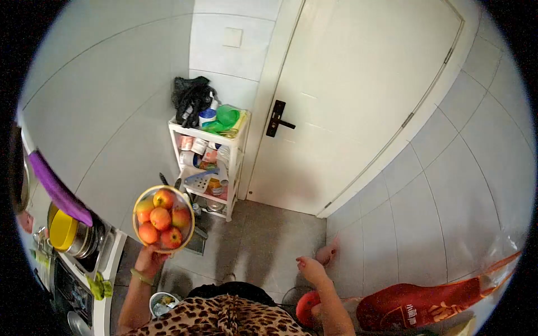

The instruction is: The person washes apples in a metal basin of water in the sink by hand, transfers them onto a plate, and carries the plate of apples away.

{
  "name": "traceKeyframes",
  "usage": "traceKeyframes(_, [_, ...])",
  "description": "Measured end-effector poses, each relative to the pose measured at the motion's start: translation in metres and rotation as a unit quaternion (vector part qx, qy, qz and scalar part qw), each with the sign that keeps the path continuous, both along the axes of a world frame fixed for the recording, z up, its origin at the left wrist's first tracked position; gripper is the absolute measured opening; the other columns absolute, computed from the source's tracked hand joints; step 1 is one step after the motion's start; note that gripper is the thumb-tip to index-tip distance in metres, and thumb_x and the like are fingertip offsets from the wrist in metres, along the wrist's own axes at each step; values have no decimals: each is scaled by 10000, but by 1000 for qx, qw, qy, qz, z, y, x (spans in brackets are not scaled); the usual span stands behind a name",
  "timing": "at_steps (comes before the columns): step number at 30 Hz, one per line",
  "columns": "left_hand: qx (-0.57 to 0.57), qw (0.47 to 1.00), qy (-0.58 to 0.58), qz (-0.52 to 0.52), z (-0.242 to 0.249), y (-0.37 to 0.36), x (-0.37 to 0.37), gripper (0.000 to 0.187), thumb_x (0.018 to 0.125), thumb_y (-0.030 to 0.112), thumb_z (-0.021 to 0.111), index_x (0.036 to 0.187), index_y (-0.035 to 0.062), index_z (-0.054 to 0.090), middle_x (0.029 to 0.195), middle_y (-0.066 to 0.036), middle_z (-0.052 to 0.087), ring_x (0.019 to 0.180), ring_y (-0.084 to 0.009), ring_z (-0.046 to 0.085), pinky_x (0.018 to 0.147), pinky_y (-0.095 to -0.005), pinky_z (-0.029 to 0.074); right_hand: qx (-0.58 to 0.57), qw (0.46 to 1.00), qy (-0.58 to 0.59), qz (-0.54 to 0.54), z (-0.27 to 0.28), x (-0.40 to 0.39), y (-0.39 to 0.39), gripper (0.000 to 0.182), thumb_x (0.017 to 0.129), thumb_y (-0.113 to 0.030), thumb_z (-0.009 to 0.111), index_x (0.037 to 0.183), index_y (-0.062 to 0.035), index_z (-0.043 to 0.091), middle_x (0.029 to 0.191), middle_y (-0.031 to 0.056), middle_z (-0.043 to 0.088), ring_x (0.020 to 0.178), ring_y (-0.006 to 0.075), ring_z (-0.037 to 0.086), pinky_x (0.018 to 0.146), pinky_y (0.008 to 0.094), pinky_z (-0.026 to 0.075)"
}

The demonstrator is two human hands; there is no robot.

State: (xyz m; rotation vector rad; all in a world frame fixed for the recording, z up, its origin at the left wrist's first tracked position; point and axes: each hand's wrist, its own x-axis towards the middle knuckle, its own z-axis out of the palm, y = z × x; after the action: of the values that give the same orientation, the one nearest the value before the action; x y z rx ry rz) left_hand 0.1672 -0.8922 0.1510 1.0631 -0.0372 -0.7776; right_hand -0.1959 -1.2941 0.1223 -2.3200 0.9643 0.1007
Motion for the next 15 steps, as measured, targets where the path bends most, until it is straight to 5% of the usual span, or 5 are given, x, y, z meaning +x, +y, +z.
traceKeyframes(7, [-3,997,20,-68,58,-111,51,426,861,196,565,1239,11,499,1087,-108,648,885,-219,679,778,-323,572,9,998,-32,-49,20,59,-76,274,892,-139,544,1147,-57,603,1010,168,664,922,333,636,801,396,495])
traceKeyframes(9, [11,997,30,-66,48,-131,66,437,861,219,575,1240,15,500,1073,-110,652,878,-220,681,787,-330,569,34,997,-47,-55,-25,76,-140,351,864,-68,580,1214,-77,565,1049,134,649,911,301,633,792,363,499])
traceKeyframes(11, [33,997,34,-65,45,-144,73,451,859,237,576,1245,17,499,1068,-118,654,876,-219,683,795,-330,566,17,997,-70,-25,-13,119,-190,484,831,-23,611,1298,-69,493,1144,123,598,971,269,606,777,340,508])
traceKeyframes(13, [42,997,23,-66,46,-165,76,464,858,248,574,1252,15,496,1076,-130,653,876,-217,683,796,-325,565,-127,979,-137,78,10,175,-240,566,813,-30,629,1344,-40,433,1253,153,523,1090,268,555,794,331,515])
traceKeyframes(15, [52,998,17,-23,60,-182,68,488,859,291,586,1248,11,489,1046,-134,667,836,-223,687,767,-328,571,-116,973,-187,73,36,239,-292,591,809,-52,637,1352,0,409,1322,177,459,1196,282,481,828,325,518])
